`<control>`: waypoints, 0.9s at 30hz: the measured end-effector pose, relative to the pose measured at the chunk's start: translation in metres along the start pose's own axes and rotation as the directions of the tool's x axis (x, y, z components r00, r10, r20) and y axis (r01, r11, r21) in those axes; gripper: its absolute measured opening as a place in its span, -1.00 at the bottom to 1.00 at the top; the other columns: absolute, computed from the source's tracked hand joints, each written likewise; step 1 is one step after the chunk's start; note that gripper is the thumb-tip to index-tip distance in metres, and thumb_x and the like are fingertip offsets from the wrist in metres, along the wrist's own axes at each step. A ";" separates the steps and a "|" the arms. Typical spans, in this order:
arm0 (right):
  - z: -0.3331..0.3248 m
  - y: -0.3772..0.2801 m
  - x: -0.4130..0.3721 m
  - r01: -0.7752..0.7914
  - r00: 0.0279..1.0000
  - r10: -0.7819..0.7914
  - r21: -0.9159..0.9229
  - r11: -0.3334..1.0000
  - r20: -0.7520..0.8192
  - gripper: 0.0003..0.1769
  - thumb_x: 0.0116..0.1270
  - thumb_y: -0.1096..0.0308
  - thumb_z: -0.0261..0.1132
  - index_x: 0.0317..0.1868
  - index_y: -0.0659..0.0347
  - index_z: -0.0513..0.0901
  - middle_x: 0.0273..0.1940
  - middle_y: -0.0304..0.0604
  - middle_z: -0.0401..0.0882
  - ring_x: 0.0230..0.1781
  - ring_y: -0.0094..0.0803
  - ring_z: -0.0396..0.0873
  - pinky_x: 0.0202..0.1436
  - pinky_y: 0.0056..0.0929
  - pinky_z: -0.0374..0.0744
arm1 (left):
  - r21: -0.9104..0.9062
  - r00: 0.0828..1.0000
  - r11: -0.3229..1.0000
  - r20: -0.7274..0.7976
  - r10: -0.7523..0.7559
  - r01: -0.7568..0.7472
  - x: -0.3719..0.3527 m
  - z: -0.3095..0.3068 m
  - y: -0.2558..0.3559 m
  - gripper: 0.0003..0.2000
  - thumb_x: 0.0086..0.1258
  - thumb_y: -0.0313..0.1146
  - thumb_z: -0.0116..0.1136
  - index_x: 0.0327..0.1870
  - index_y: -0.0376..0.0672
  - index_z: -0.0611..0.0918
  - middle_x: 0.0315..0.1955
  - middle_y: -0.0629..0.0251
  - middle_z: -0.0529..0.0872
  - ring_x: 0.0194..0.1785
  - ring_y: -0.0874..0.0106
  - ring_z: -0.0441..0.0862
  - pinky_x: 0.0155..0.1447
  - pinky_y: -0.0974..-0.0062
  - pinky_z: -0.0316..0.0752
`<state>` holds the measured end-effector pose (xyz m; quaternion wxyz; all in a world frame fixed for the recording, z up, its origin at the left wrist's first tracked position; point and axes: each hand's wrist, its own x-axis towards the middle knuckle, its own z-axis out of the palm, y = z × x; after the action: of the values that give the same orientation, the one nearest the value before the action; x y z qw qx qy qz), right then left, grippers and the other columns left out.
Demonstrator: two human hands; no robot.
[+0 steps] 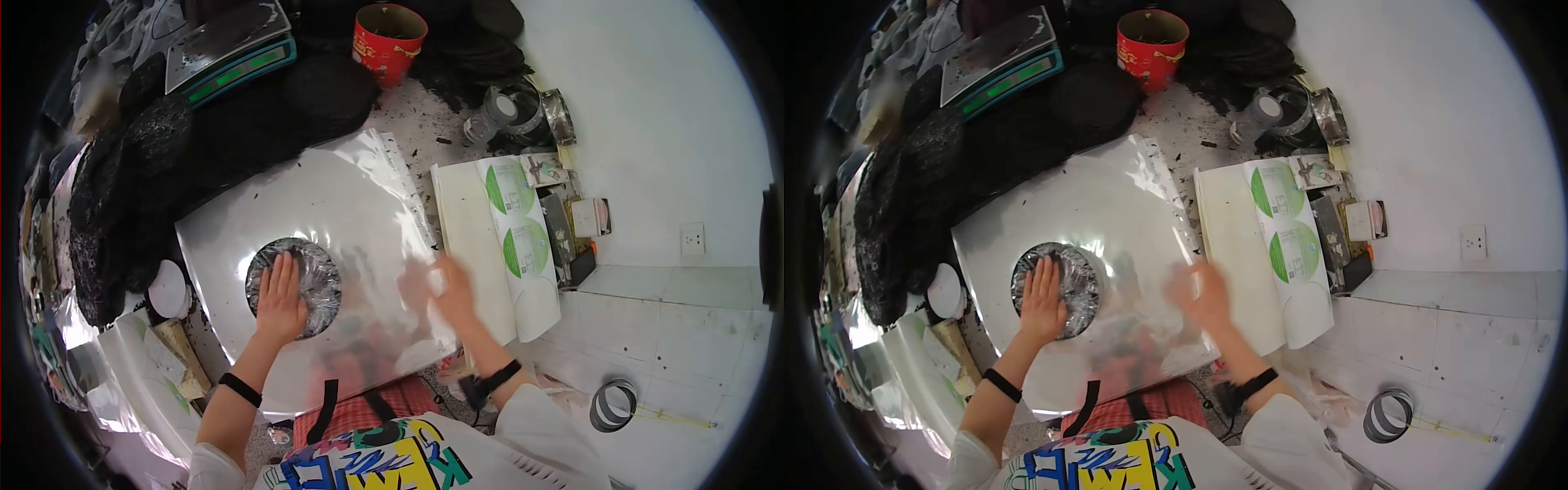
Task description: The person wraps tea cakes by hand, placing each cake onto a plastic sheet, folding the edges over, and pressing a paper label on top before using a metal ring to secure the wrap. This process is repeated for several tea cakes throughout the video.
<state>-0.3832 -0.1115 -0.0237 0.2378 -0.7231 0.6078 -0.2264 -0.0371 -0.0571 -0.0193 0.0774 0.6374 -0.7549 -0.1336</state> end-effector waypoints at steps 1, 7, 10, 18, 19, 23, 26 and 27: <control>-0.027 0.040 0.016 -0.148 0.984 0.119 -0.239 0.960 -0.133 -0.54 -0.02 0.40 0.45 -0.08 0.18 0.48 0.14 0.10 0.48 0.26 0.01 0.38 0.36 -0.06 0.29 | 0.002 1.000 1.000 0.017 -0.008 0.008 0.000 0.000 0.001 -0.28 0.16 -0.32 0.00 0.42 -0.40 0.22 0.48 -0.02 0.10 0.57 0.13 -0.02 0.57 0.07 -0.13; -0.048 0.215 0.018 -0.282 0.948 0.115 -0.616 0.736 -0.296 -0.64 0.09 0.41 0.40 -0.12 0.12 0.46 0.36 0.12 0.26 0.44 0.09 0.14 0.45 0.20 0.08 | 0.052 0.998 0.999 0.066 -0.007 0.004 0.000 0.003 0.003 -0.26 0.19 -0.31 -0.02 0.44 -0.41 0.16 0.50 -0.06 0.04 0.57 0.09 -0.08 0.58 0.06 -0.18; -0.048 0.231 0.006 -0.247 0.919 0.077 -0.411 0.878 -0.386 -0.74 0.20 0.42 0.34 -0.13 0.18 0.47 0.33 0.11 0.35 0.39 0.07 0.25 0.43 0.13 0.15 | 0.071 0.997 0.997 0.077 -0.018 0.013 -0.001 0.002 0.004 -0.26 0.18 -0.31 -0.02 0.44 -0.41 0.16 0.50 -0.06 0.03 0.57 0.07 -0.08 0.58 0.06 -0.18; -0.172 0.273 0.031 -0.605 0.645 0.729 0.431 0.670 -0.228 -0.85 0.18 0.41 0.41 -0.23 0.24 0.74 -0.26 -0.23 0.71 -0.25 -0.48 0.60 -0.03 -0.48 0.54 | 0.053 0.999 0.999 0.050 -0.005 0.002 -0.002 -0.002 0.006 -0.25 0.18 -0.32 -0.03 0.46 -0.37 0.13 0.51 -0.03 0.01 0.58 0.09 -0.09 0.58 0.07 -0.19; -0.217 0.307 0.027 -0.346 0.679 0.656 0.643 0.683 -0.330 -0.75 0.17 0.39 0.42 -0.14 0.29 0.72 -0.20 -0.20 0.69 -0.16 -0.44 0.59 -0.01 -0.44 0.54 | 0.045 0.999 0.999 0.041 -0.010 0.008 -0.002 -0.002 0.007 -0.25 0.18 -0.32 -0.03 0.46 -0.37 0.13 0.51 -0.03 0.01 0.58 0.09 -0.09 0.58 0.07 -0.19; -0.437 0.368 0.028 -0.247 0.387 0.760 0.735 0.632 -0.523 -0.63 0.30 0.19 0.38 -0.02 0.28 0.64 -0.34 -0.34 0.57 -0.49 -0.58 0.42 -0.50 -0.53 0.38 | 0.056 0.999 0.998 0.038 0.002 -0.004 -0.001 0.001 0.007 -0.24 0.18 -0.31 0.03 0.46 -0.36 0.13 0.51 0.00 0.02 0.58 0.12 -0.08 0.58 0.08 -0.18; -0.417 0.158 0.076 -0.350 0.506 0.475 0.332 0.876 -0.720 -0.61 0.42 0.14 0.22 0.06 0.28 0.59 -0.34 -0.28 0.55 -0.50 -0.54 0.37 -0.54 -0.55 0.33 | 0.045 0.998 0.998 0.041 -0.039 0.037 -0.003 0.001 0.004 -0.21 0.16 -0.29 0.09 0.46 -0.35 0.13 0.51 0.01 0.03 0.58 0.15 -0.08 0.58 0.09 -0.15; -0.369 0.139 0.086 -0.187 0.641 0.369 0.329 0.926 -0.673 -0.59 0.45 0.21 0.14 0.18 0.28 0.51 -0.11 -0.17 0.54 -0.24 -0.44 0.44 -0.35 -0.50 0.44 | 0.030 0.999 0.999 0.018 -0.030 0.030 -0.005 0.003 0.001 -0.20 0.15 -0.28 0.11 0.46 -0.35 0.14 0.51 0.01 0.03 0.58 0.17 -0.07 0.58 0.11 -0.15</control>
<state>-0.7037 -0.2426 0.1828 0.0924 -0.4391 0.7257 -0.5216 -0.0386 -0.0516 -0.0219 0.0589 0.6485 -0.7478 -0.1294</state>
